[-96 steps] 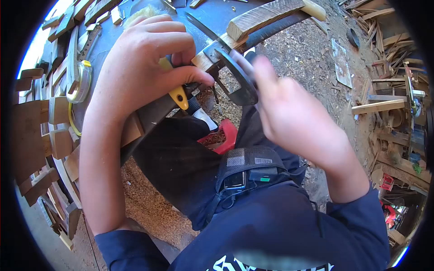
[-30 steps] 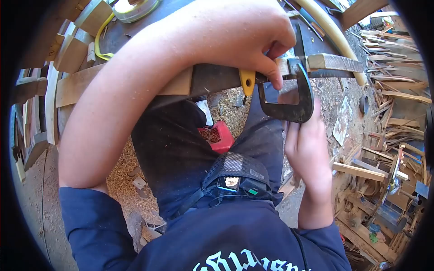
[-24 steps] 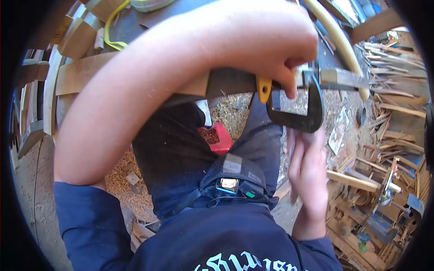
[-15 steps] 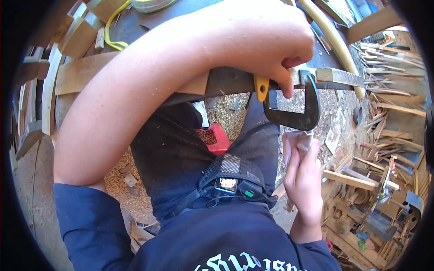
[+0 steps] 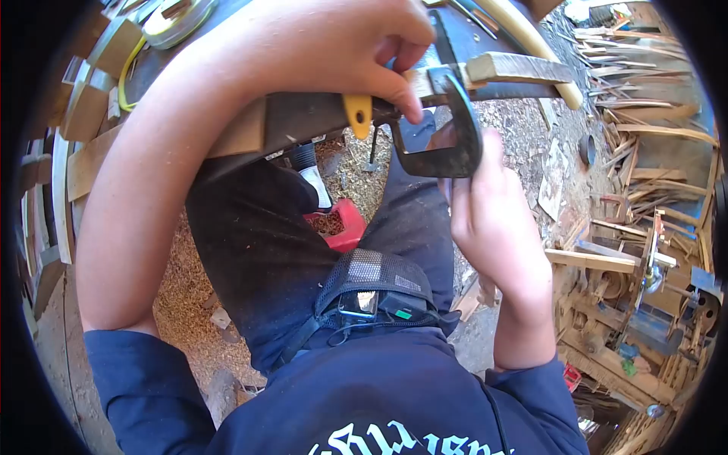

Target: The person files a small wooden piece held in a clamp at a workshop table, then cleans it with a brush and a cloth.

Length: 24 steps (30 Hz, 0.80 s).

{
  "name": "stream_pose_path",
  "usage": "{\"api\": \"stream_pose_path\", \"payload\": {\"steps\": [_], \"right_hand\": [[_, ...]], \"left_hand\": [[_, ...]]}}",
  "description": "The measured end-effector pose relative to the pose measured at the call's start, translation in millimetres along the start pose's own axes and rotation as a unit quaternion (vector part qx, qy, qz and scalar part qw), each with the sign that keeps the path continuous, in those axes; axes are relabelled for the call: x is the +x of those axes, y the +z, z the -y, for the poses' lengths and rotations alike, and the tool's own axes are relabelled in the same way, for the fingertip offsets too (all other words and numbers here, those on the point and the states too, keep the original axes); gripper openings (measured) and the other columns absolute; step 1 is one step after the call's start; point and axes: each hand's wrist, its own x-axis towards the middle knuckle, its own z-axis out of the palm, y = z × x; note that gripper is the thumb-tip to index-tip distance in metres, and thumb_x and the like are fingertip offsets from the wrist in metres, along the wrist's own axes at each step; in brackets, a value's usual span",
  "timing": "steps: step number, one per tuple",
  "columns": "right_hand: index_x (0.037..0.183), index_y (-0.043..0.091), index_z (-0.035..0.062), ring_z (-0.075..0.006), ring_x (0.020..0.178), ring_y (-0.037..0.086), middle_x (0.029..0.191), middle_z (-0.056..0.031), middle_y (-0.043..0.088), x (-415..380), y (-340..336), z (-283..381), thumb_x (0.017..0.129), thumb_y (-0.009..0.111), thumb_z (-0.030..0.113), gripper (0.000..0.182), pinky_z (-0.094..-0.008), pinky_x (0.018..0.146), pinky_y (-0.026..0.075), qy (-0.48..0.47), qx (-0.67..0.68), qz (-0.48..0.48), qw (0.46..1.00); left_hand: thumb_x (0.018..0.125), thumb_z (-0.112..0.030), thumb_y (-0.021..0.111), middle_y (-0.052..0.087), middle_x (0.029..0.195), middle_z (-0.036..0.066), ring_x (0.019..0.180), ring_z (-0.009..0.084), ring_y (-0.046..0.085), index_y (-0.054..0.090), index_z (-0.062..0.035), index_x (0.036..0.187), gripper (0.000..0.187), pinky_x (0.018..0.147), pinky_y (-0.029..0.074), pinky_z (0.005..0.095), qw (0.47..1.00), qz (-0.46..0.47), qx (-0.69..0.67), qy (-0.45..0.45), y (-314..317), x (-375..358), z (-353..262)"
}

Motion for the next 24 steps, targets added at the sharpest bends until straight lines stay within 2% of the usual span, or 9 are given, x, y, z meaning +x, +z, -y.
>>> {"api": "stream_pose_path", "payload": {"steps": [2, 4, 7, 9, 11, 14, 17, 21, 24], "right_hand": [[0.136, 0.042, -0.0116, -0.0485, 0.075, 0.065, 0.090, -0.0288, 0.067, -14, -10, 4, 0.100, 0.057, 0.005, 0.042, -0.0527, 0.066, 0.049, 0.012, -0.036, 0.026, 0.999], [0.135, 0.043, -0.0137, -0.0477, 0.073, 0.065, 0.086, -0.0298, 0.066, -38, -37, 18, 0.100, 0.058, 0.007, 0.043, -0.0535, 0.064, 0.049, 0.122, 0.016, 0.114, 0.986], [0.134, 0.045, -0.0134, -0.0471, 0.072, 0.065, 0.084, -0.0307, 0.066, -39, -62, 25, 0.100, 0.058, 0.008, 0.042, -0.0537, 0.063, 0.049, 0.078, -0.018, 0.113, 0.990], [0.137, 0.042, -0.0121, -0.0495, 0.072, 0.064, 0.085, -0.0320, 0.066, -13, -60, 19, 0.101, 0.057, 0.009, 0.045, -0.0537, 0.063, 0.049, -0.070, -0.032, 0.061, 0.995], [0.141, 0.039, -0.0096, -0.0498, 0.070, 0.062, 0.083, -0.0303, 0.065, 3, -47, 10, 0.101, 0.058, 0.010, 0.048, -0.0549, 0.063, 0.049, -0.011, -0.005, 0.066, 0.998], [0.141, 0.039, -0.0063, -0.0497, 0.069, 0.061, 0.081, -0.0286, 0.064, -15, -51, 23, 0.101, 0.059, 0.010, 0.048, -0.0568, 0.064, 0.048, 0.085, 0.016, 0.100, 0.991], [0.139, 0.041, -0.0055, -0.0496, 0.069, 0.059, 0.081, -0.0292, 0.062, -28, -44, 9, 0.100, 0.058, 0.010, 0.045, -0.0583, 0.064, 0.048, 0.061, 0.074, 0.057, 0.994], [0.139, 0.039, -0.0100, -0.0503, 0.072, 0.060, 0.085, -0.0297, 0.064, 19, -38, 3, 0.100, 0.055, 0.004, 0.045, -0.0578, 0.067, 0.048, -0.052, -0.008, 0.034, 0.998], [0.138, 0.039, -0.0107, -0.0503, 0.081, 0.061, 0.086, -0.0288, 0.064, -10, -49, 5, 0.099, 0.056, 0.003, 0.045, -0.0552, 0.072, 0.050, 0.015, 0.043, 0.071, 0.996]], "left_hand": [[0.078, -0.045, 0.084, 0.066, 0.075, 0.005, 0.083, 0.0249, 0.066, 0.066, -0.0079, 0.070, 0.042, 0.081, 0.051, 0.0373, 1.000, -0.006, -0.004, 0.000, -1, -1, -3], [0.079, -0.044, 0.084, 0.066, 0.076, 0.005, 0.084, 0.0249, 0.066, 0.066, -0.0081, 0.071, 0.041, 0.081, 0.051, 0.0374, 0.999, -0.027, 0.005, 0.042, -5, -2, -2], [0.079, -0.043, 0.084, 0.065, 0.077, 0.004, 0.085, 0.0249, 0.065, 0.067, -0.0089, 0.072, 0.038, 0.081, 0.050, 0.0375, 0.998, -0.028, 0.036, 0.042, -2, 2, -2], [0.078, -0.042, 0.083, 0.065, 0.075, 0.004, 0.084, 0.0257, 0.065, 0.066, -0.0097, 0.071, 0.037, 0.078, 0.051, 0.0374, 0.999, -0.015, 0.027, 0.027, -8, -1, -11], [0.078, -0.042, 0.084, 0.064, 0.074, 0.004, 0.083, 0.0261, 0.065, 0.066, -0.0096, 0.071, 0.038, 0.076, 0.051, 0.0372, 1.000, -0.010, 0.012, -0.006, -7, -3, -14], [0.067, -0.035, 0.090, 0.057, 0.070, 0.001, 0.075, 0.0236, 0.060, 0.058, -0.0076, 0.072, 0.042, 0.072, 0.045, 0.0383, 0.996, -0.079, -0.030, -0.022, 8, -4, -12], [0.078, -0.042, 0.084, 0.065, 0.074, 0.004, 0.082, 0.0264, 0.065, 0.065, -0.0096, 0.070, 0.038, 0.076, 0.051, 0.0364, 0.998, -0.041, 0.020, 0.031, -7, -1, -12], [0.080, -0.041, 0.084, 0.066, 0.075, 0.005, 0.081, 0.0248, 0.066, 0.066, -0.0093, 0.072, 0.037, 0.076, 0.051, 0.0371, 1.000, 0.005, 0.012, -0.009, -5, -1, -11], [0.080, -0.042, 0.084, 0.066, 0.075, 0.004, 0.080, 0.0249, 0.066, 0.066, -0.0091, 0.072, 0.038, 0.077, 0.051, 0.0367, 0.999, -0.023, 0.021, 0.019, -3, 0, -11]]}}
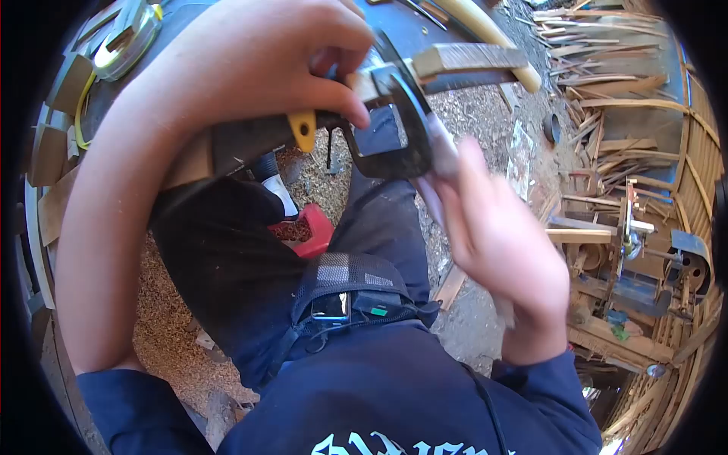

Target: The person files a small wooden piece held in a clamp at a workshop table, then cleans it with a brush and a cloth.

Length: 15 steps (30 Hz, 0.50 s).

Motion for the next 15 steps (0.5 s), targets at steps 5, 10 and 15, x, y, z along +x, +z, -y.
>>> {"api": "stream_pose_path", "payload": {"steps": [5, 10, 15], "right_hand": [[0.134, 0.041, -0.0078, -0.0495, 0.078, 0.061, 0.087, -0.0286, 0.064, 22, 0, 3, 0.098, 0.056, 0.003, 0.040, -0.0555, 0.070, 0.049, -0.041, -0.043, -0.011, 0.998], [0.134, 0.042, -0.0070, -0.0486, 0.074, 0.060, 0.082, -0.0275, 0.062, 10, 16, 1, 0.100, 0.058, 0.006, 0.040, -0.0557, 0.066, 0.048, 0.002, -0.047, -0.022, 0.999], [0.139, 0.037, -0.0114, -0.0485, 0.072, 0.061, 0.088, -0.0285, 0.064, 18, 21, -3, 0.099, 0.058, 0.004, 0.049, -0.0549, 0.069, 0.049, -0.030, -0.032, -0.043, 0.998]], "left_hand": [[0.079, -0.042, 0.085, 0.066, 0.074, 0.003, 0.078, 0.0235, 0.066, 0.064, -0.0087, 0.070, 0.040, 0.077, 0.052, 0.0356, 0.999, 0.027, -0.013, -0.024, 1, -1, 4], [0.077, -0.038, 0.087, 0.065, 0.073, 0.003, 0.076, 0.0224, 0.066, 0.064, -0.0089, 0.071, 0.038, 0.075, 0.051, 0.0348, 1.000, 0.003, -0.012, -0.006, 9, -3, 10], [0.077, -0.039, 0.088, 0.065, 0.073, 0.002, 0.075, 0.0210, 0.065, 0.065, -0.0093, 0.070, 0.038, 0.073, 0.051, 0.0350, 0.998, -0.015, -0.050, -0.017, 3, -7, 5]]}}
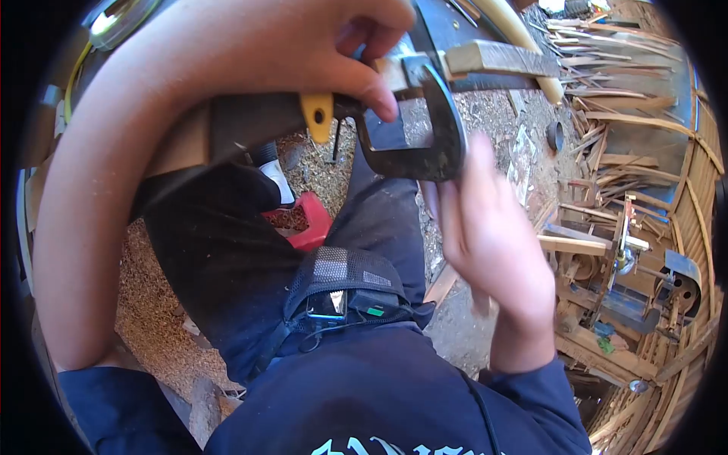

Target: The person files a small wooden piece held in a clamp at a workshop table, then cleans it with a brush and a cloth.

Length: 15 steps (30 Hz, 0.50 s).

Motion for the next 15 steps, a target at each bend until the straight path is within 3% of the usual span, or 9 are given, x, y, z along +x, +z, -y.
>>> {"api": "stream_pose_path", "payload": {"steps": [3, 5, 9, 11, 12, 14, 15], "right_hand": [[0.138, 0.037, -0.0122, -0.0483, 0.071, 0.061, 0.088, -0.0280, 0.064, 7, 5, 4, 0.098, 0.060, 0.004, 0.049, -0.0548, 0.070, 0.050, 0.011, -0.005, -0.009, 1.000], [0.136, 0.039, -0.0110, -0.0484, 0.071, 0.061, 0.085, -0.0261, 0.065, -5, 8, 4, 0.097, 0.061, 0.005, 0.047, -0.0550, 0.069, 0.051, 0.042, -0.028, 0.011, 0.999], [0.136, 0.038, -0.0103, -0.0496, 0.077, 0.061, 0.088, -0.0278, 0.064, -27, 9, -11, 0.096, 0.061, 0.003, 0.048, -0.0543, 0.068, 0.050, 0.010, 0.028, 0.009, 1.000], [0.137, 0.037, -0.0093, -0.0494, 0.081, 0.062, 0.091, -0.0292, 0.064, 3, 6, -4, 0.095, 0.060, 0.001, 0.050, -0.0542, 0.070, 0.050, -0.037, -0.049, -0.032, 0.998], [0.138, 0.036, -0.0074, -0.0489, 0.086, 0.061, 0.095, -0.0315, 0.063, 23, -5, 7, 0.093, 0.060, 0.000, 0.052, -0.0544, 0.073, 0.050, 0.031, 0.004, 0.039, 0.999], [0.135, 0.039, -0.0058, -0.0496, 0.082, 0.063, 0.092, -0.0315, 0.064, 10, 5, 7, 0.096, 0.059, 0.001, 0.045, -0.0545, 0.069, 0.051, 0.024, -0.034, -0.015, 0.999], [0.134, 0.040, -0.0056, -0.0499, 0.079, 0.065, 0.091, -0.0306, 0.065, -1, 5, 6, 0.097, 0.058, 0.002, 0.042, -0.0546, 0.067, 0.051, 0.045, 0.010, 0.013, 0.999]], "left_hand": [[0.077, -0.042, 0.088, 0.065, 0.072, 0.001, 0.075, 0.0206, 0.065, 0.065, -0.0095, 0.069, 0.041, 0.070, 0.051, 0.0345, 0.999, 0.031, 0.021, -0.038, 1, 4, -7], [0.078, -0.042, 0.087, 0.065, 0.072, 0.002, 0.076, 0.0215, 0.066, 0.065, -0.0097, 0.070, 0.040, 0.070, 0.052, 0.0349, 0.999, 0.023, 0.022, -0.014, 1, 2, -2], [0.079, -0.041, 0.086, 0.065, 0.072, 0.003, 0.077, 0.0226, 0.066, 0.065, -0.0101, 0.070, 0.038, 0.070, 0.052, 0.0357, 1.000, 0.011, 0.023, -0.012, 1, 1, 5], [0.079, -0.040, 0.086, 0.065, 0.072, 0.003, 0.077, 0.0225, 0.066, 0.065, -0.0102, 0.071, 0.037, 0.071, 0.052, 0.0357, 0.999, 0.026, 0.004, -0.037, -2, 2, -4], [0.079, -0.040, 0.086, 0.065, 0.072, 0.003, 0.077, 0.0224, 0.066, 0.065, -0.0103, 0.071, 0.037, 0.071, 0.052, 0.0358, 0.998, 0.033, -0.001, -0.046, -2, 4, -8], [0.079, -0.040, 0.086, 0.065, 0.073, 0.003, 0.077, 0.0224, 0.066, 0.065, -0.0102, 0.071, 0.037, 0.071, 0.052, 0.0358, 0.998, 0.037, 0.013, -0.040, -2, 2, -5], [0.079, -0.041, 0.086, 0.065, 0.073, 0.003, 0.077, 0.0224, 0.065, 0.066, -0.0101, 0.071, 0.038, 0.072, 0.052, 0.0359, 0.999, 0.027, 0.016, -0.017, 0, 2, 0]]}}
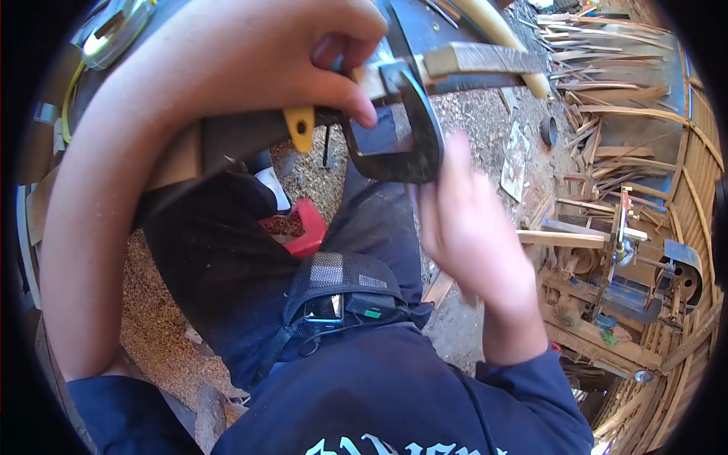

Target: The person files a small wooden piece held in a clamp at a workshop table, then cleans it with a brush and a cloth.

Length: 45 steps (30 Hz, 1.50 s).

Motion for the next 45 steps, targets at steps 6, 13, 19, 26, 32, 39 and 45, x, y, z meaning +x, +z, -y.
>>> {"api": "stream_pose_path", "payload": {"steps": [6, 13, 19, 26, 32, 39, 45], "right_hand": [[0.130, 0.045, -0.0020, -0.0510, 0.080, 0.061, 0.096, -0.0270, 0.065, 4, 4, -7, 0.096, 0.057, 0.000, 0.036, -0.0556, 0.069, 0.049, -0.014, -0.008, -0.015, 1.000], [0.127, 0.046, -0.0019, -0.0513, 0.080, 0.064, 0.090, -0.0265, 0.066, -18, 15, -4, 0.098, 0.054, -0.001, 0.030, -0.0548, 0.069, 0.051, -0.007, 0.077, -0.045, 0.996], [0.127, 0.045, -0.0027, -0.0499, 0.083, 0.067, 0.091, -0.0267, 0.067, 16, 21, -12, 0.099, 0.052, -0.003, 0.029, -0.0533, 0.070, 0.052, -0.056, 0.045, -0.064, 0.995], [0.127, 0.044, -0.0045, -0.0485, 0.079, 0.068, 0.091, -0.0264, 0.068, 2, 28, -14, 0.098, 0.052, -0.003, 0.030, -0.0524, 0.070, 0.053, -0.068, 0.082, -0.075, 0.991], [0.137, 0.045, -0.0048, -0.0399, 0.097, 0.068, 0.109, -0.0225, 0.068, -7, 42, -15, 0.100, 0.049, -0.004, 0.038, -0.0432, 0.087, 0.051, -0.062, 0.128, -0.097, 0.985], [0.133, 0.042, -0.0025, -0.0519, 0.078, 0.066, 0.086, -0.0269, 0.067, 24, 34, -22, 0.096, 0.055, -0.004, 0.039, -0.0524, 0.066, 0.051, -0.126, 0.035, -0.115, 0.985], [0.130, 0.043, -0.0046, -0.0478, 0.082, 0.070, 0.092, -0.0253, 0.068, 12, 37, -19, 0.098, 0.051, -0.006, 0.033, -0.0494, 0.069, 0.053, -0.136, 0.044, -0.112, 0.983]], "left_hand": [[0.079, -0.042, 0.085, 0.067, 0.075, 0.002, 0.078, 0.0227, 0.066, 0.066, -0.0097, 0.070, 0.039, 0.073, 0.052, 0.0363, 1.000, 0.022, 0.002, -0.008, -6, 1, -2], [0.078, -0.040, 0.086, 0.067, 0.073, 0.004, 0.077, 0.0219, 0.066, 0.066, -0.0087, 0.069, 0.038, 0.073, 0.052, 0.0354, 0.999, -0.007, 0.028, 0.020, -2, 2, 0], [0.077, -0.036, 0.087, 0.068, 0.069, 0.005, 0.071, 0.0250, 0.068, 0.068, -0.0067, 0.069, 0.036, 0.075, 0.054, 0.0369, 1.000, 0.004, -0.021, -0.009, 4, 3, 4], [0.080, -0.037, 0.086, 0.071, 0.073, 0.008, 0.069, 0.0237, 0.069, 0.073, -0.0036, 0.076, 0.036, 0.067, 0.057, 0.0347, 1.000, 0.019, -0.006, 0.001, -12, -2, -4], [0.082, -0.037, 0.084, 0.072, 0.073, 0.010, 0.067, 0.0234, 0.070, 0.074, -0.0024, 0.081, 0.036, 0.064, 0.058, 0.0350, 0.985, 0.119, -0.037, -0.122, -34, 6, -28], [0.084, -0.030, 0.081, 0.071, 0.071, 0.011, 0.066, 0.0231, 0.070, 0.074, -0.0015, 0.079, 0.029, 0.061, 0.058, 0.0359, 0.992, 0.084, -0.053, -0.072, -21, -6, -12], [0.084, -0.029, 0.081, 0.072, 0.073, 0.011, 0.067, 0.0235, 0.070, 0.075, -0.0007, 0.081, 0.029, 0.062, 0.059, 0.0363, 0.986, 0.131, -0.069, -0.074, -38, -6, -10]]}}
